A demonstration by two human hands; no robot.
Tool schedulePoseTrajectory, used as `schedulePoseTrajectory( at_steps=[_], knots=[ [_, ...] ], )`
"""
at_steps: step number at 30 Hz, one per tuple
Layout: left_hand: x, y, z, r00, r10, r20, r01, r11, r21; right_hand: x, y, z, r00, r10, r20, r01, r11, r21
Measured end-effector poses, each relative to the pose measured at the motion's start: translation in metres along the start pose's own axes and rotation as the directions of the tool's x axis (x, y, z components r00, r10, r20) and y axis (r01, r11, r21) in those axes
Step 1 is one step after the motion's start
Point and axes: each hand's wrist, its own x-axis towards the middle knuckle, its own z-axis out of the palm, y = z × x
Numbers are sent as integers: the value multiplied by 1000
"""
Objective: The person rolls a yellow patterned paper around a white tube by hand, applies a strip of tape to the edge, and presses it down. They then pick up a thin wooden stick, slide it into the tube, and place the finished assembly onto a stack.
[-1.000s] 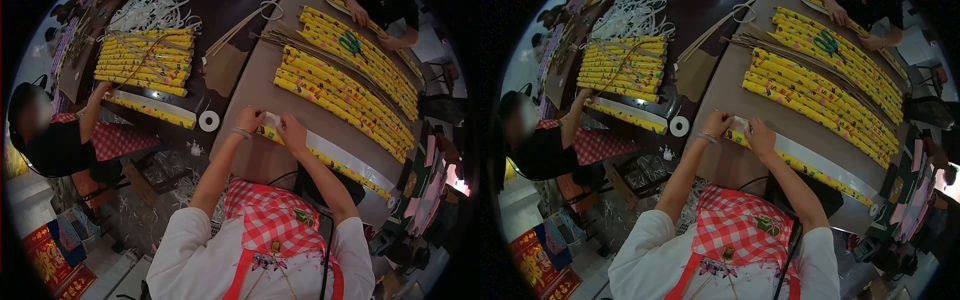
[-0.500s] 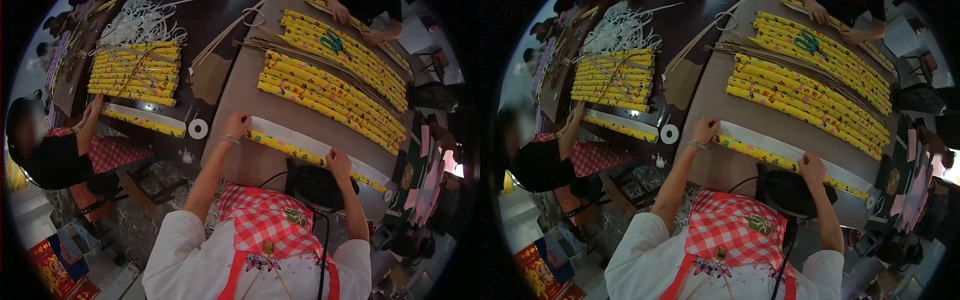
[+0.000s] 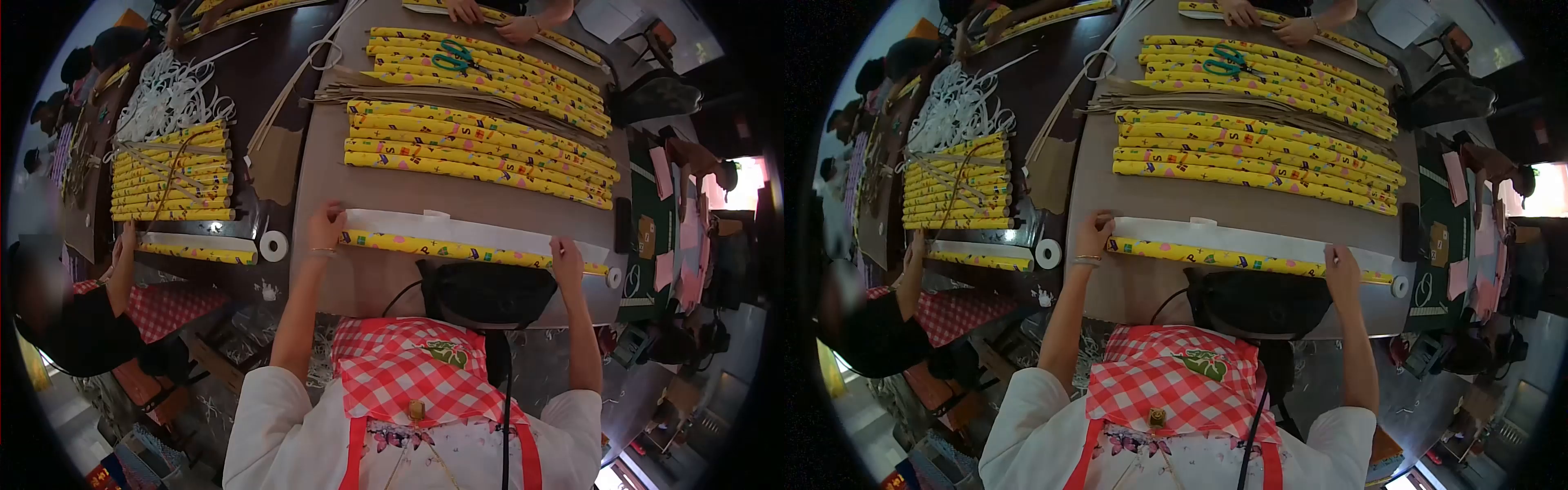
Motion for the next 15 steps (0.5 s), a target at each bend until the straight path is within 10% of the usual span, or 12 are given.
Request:
schedulePoseTrajectory(
  at_steps=[8,10,15],
  knots=[
    [-17,4,1,960,86,-266,-81,996,33,-2,-161,52,946,-269,182,205,928,311],
    [-40,33,1,884,423,-200,-351,883,312,2,-174,66,916,-347,199,287,917,277],
    [-52,57,35,783,619,65,-613,749,250,13,-169,103,908,-358,216,316,926,206]
  ],
)
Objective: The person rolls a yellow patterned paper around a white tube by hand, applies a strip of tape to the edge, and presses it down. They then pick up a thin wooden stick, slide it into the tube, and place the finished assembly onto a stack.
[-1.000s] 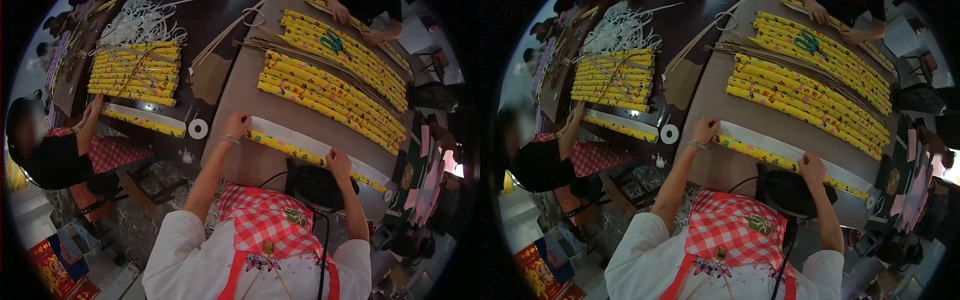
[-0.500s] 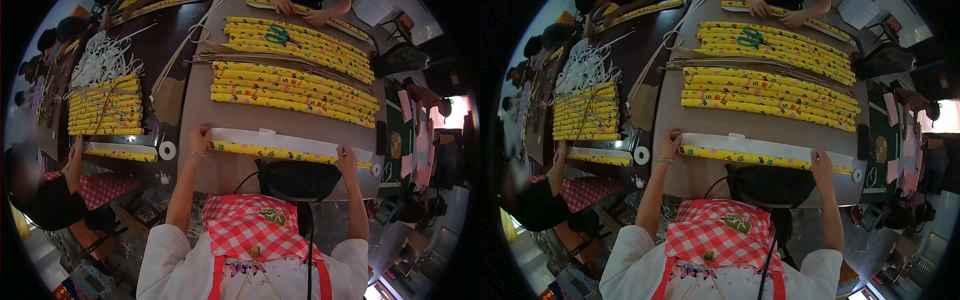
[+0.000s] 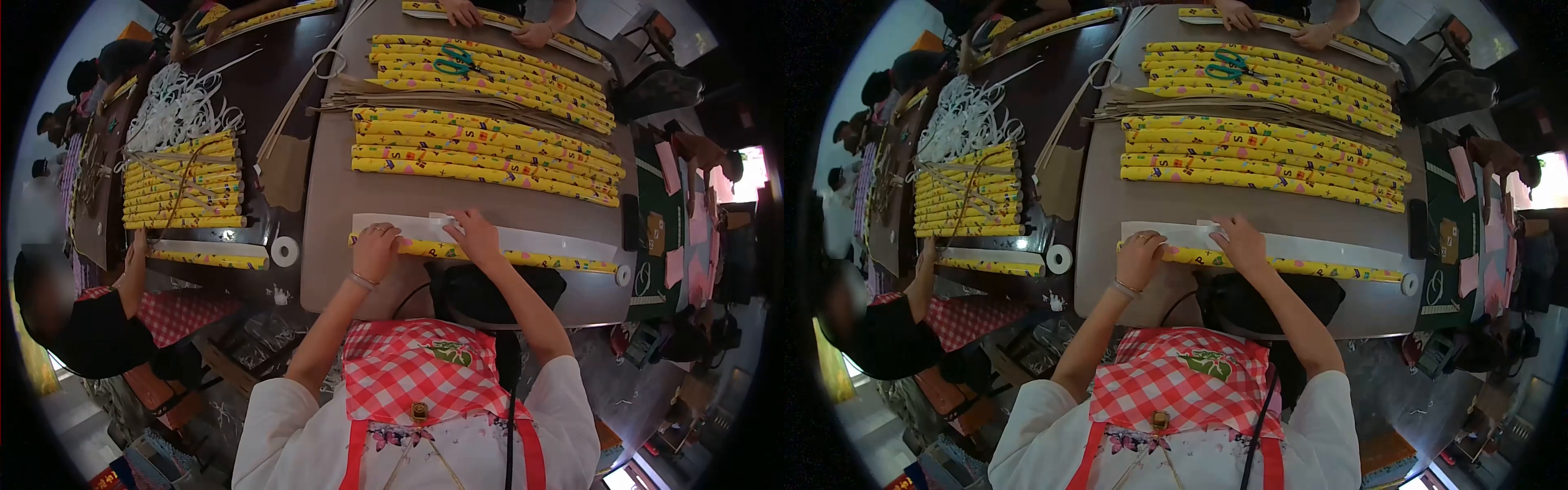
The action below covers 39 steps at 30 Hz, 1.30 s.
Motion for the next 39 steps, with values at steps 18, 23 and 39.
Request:
schedulePoseTrajectory(
  at_steps=[18,23,39],
  knots=[
    [15,43,40,924,59,378,-77,997,33,-16,24,3,976,206,-73,-202,977,65],
    [16,48,45,911,47,409,-78,995,60,-24,45,-9,969,209,-133,-204,978,51],
    [17,50,41,906,22,424,-79,990,118,-130,212,-143,824,427,-373,-548,768,-331]
  ],
)
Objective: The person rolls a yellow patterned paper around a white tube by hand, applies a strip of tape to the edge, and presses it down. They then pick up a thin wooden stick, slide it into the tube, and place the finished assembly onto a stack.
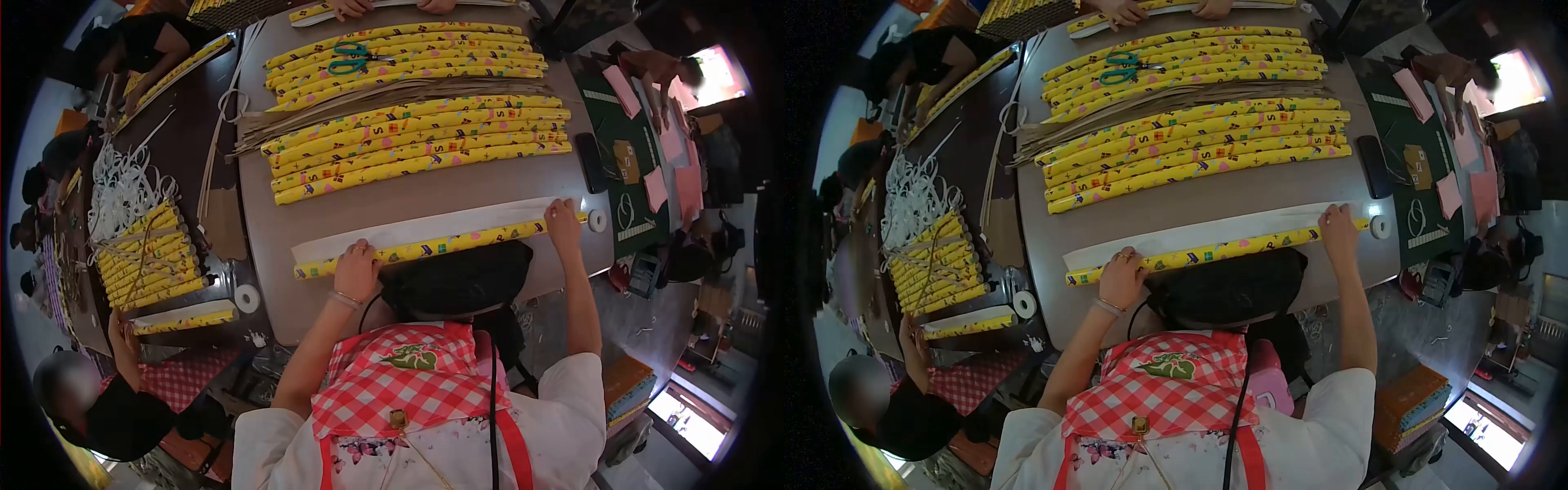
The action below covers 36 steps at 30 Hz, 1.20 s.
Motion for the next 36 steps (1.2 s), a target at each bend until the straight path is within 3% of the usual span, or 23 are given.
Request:
schedulePoseTrajectory(
  at_steps=[2,4,5,8,9,11,12,16,18,19,21,26,28,30,32,36],
  knots=[
    [0,1,1,1000,-3,20,3,1000,18,9,25,-8,972,236,23,-227,957,-183],
    [1,1,1,1000,-13,24,12,999,43,13,65,-2,963,258,-77,-269,940,-212],
    [2,2,0,998,-17,52,14,998,55,17,66,-12,929,365,-57,-369,912,-177],
    [0,3,2,1000,-11,29,9,997,71,23,123,23,939,335,-74,-339,939,-54],
    [-1,4,2,998,-21,54,18,998,53,24,106,14,943,324,-81,-328,944,-45],
    [-1,6,0,996,-38,79,36,999,36,22,44,-21,877,456,-150,-460,888,12],
    [-3,7,-1,997,-51,63,49,998,41,20,24,-30,884,441,-154,-443,896,22],
    [-9,11,-9,994,-15,-104,15,1000,6,9,-18,-37,938,117,-326,-65,984,166],
    [-10,15,-17,988,86,-129,-66,986,153,1,-42,-47,949,57,-311,9,978,207],
    [-7,18,-22,985,100,-138,-84,989,119,-4,-53,-50,951,35,-309,34,975,217],
    [13,17,-41,976,105,-191,-88,992,96,-15,-72,-54,975,124,-184,-32,900,435],
    [123,-10,-94,926,37,-375,-35,999,12,-34,-97,-43,990,85,-115,-13,856,517],
    [185,-39,-91,925,34,-378,-21,999,40,-40,-93,-30,991,62,-123,13,845,535],
    [239,-56,-94,950,92,-297,-4,958,286,-37,-104,-29,995,63,-82,-7,832,555],
    [273,-49,-115,996,-54,66,27,932,362,-43,-113,-30,998,65,-21,-42,826,562],
    [313,-56,-101,962,-183,204,80,899,430,-41,-118,-24,999,54,-3,-41,783,621]
  ],
)
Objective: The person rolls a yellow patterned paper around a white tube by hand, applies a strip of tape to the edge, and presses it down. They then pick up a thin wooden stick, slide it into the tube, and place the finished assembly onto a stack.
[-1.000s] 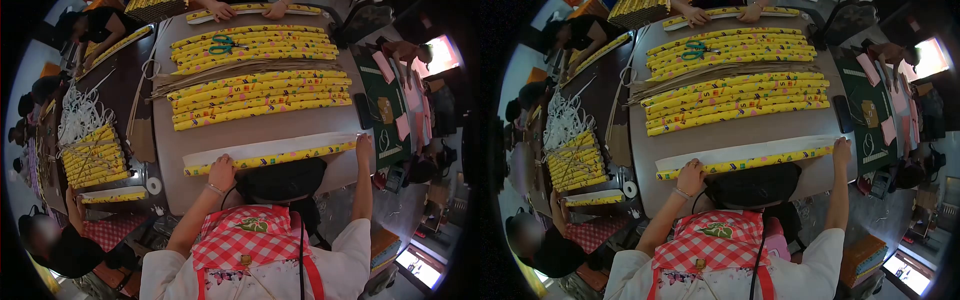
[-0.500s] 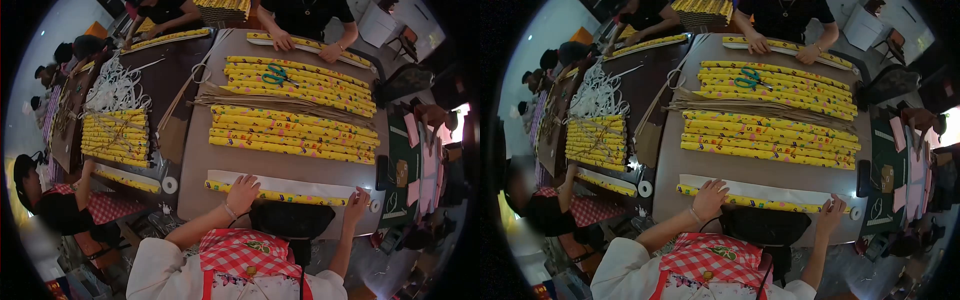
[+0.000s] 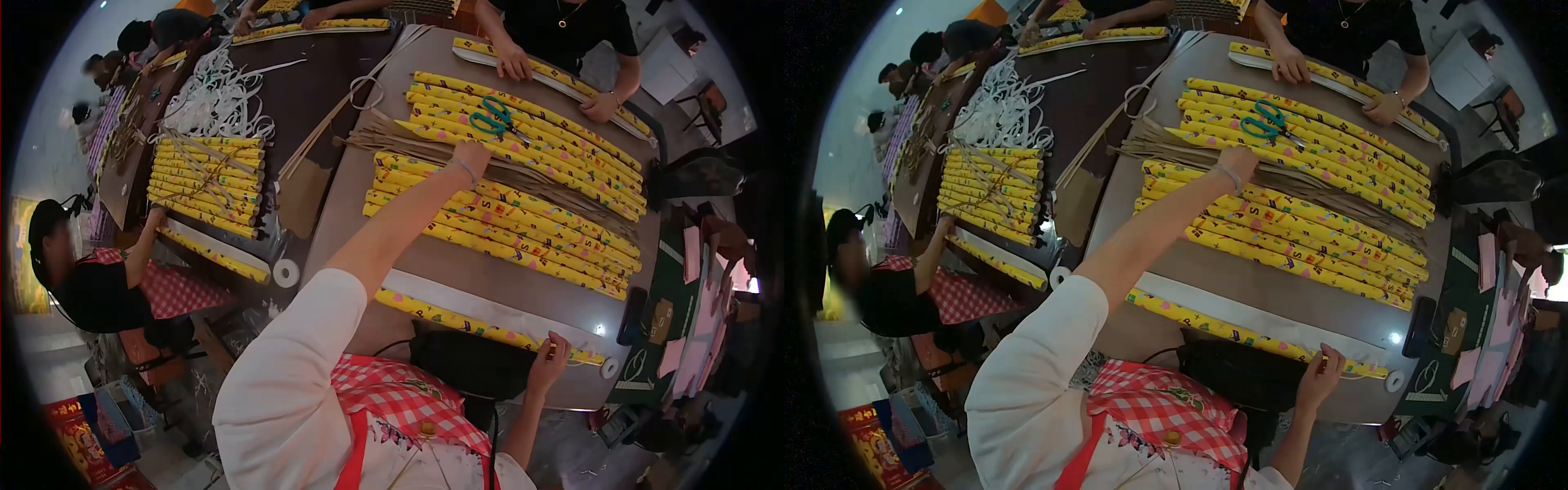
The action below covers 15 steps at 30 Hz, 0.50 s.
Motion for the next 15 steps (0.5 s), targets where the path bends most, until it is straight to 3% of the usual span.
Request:
schedulePoseTrajectory(
  at_steps=[4,6,11,13,14,15],
  knots=[
    [11,-7,13,985,-29,-172,27,1000,-13,-3,-3,-5,1000,-2,10,2,999,39],
    [10,-15,14,989,-107,-105,78,965,-252,-2,-9,-6,1000,4,17,-5,999,42],
    [3,-32,21,969,-31,-243,-55,940,-337,10,-35,-3,998,-60,18,60,998,20],
    [0,-31,25,952,-92,-293,-55,888,-456,8,-53,-2,990,-136,32,133,988,82],
    [3,-32,20,984,-48,-169,-2,959,-282,4,-63,-4,995,-73,75,65,993,102],
    [5,-33,16,983,-38,-178,-13,960,-279,0,-66,-4,995,-71,63,65,993,100]
  ],
)
